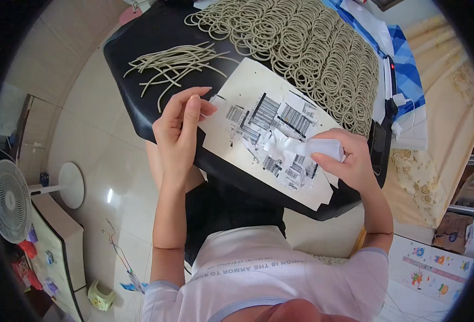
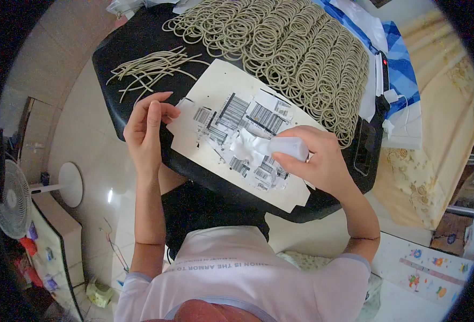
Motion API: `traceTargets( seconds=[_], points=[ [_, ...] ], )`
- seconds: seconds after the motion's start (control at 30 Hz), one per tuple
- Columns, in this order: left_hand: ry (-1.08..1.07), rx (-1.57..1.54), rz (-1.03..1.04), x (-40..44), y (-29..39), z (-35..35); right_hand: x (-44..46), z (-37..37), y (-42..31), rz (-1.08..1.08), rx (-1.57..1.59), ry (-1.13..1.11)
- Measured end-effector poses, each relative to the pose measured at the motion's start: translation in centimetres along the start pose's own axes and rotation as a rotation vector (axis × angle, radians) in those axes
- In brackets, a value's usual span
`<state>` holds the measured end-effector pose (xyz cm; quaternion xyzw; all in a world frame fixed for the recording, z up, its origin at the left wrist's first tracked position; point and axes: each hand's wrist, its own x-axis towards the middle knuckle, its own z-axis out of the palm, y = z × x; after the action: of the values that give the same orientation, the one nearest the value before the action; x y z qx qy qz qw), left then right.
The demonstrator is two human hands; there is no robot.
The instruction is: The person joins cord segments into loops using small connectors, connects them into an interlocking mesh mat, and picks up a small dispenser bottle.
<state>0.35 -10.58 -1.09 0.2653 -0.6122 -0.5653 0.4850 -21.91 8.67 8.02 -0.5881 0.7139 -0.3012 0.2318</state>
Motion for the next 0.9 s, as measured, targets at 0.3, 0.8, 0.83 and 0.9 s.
traceTargets(
  seconds=[0.3,0.8,0.83,0.9],
  points=[
    [0.012,0.039,0.012,-0.1,0.0,0.0,0.1,-0.2,-0.9,-0.021,-0.002,0.008],
    [0.012,0.019,0.02,-0.1,-0.1,0.0,-0.1,-0.7,-1.3,-0.04,-0.027,0.023],
    [0.01,0.009,0.013,-0.1,-0.1,-0.1,-0.1,-0.7,-1.2,-0.041,-0.03,0.027],
    [0.012,0.008,0.016,-0.1,-0.2,-0.1,-0.2,-0.7,-1.3,-0.038,-0.03,0.027]
  ],
)
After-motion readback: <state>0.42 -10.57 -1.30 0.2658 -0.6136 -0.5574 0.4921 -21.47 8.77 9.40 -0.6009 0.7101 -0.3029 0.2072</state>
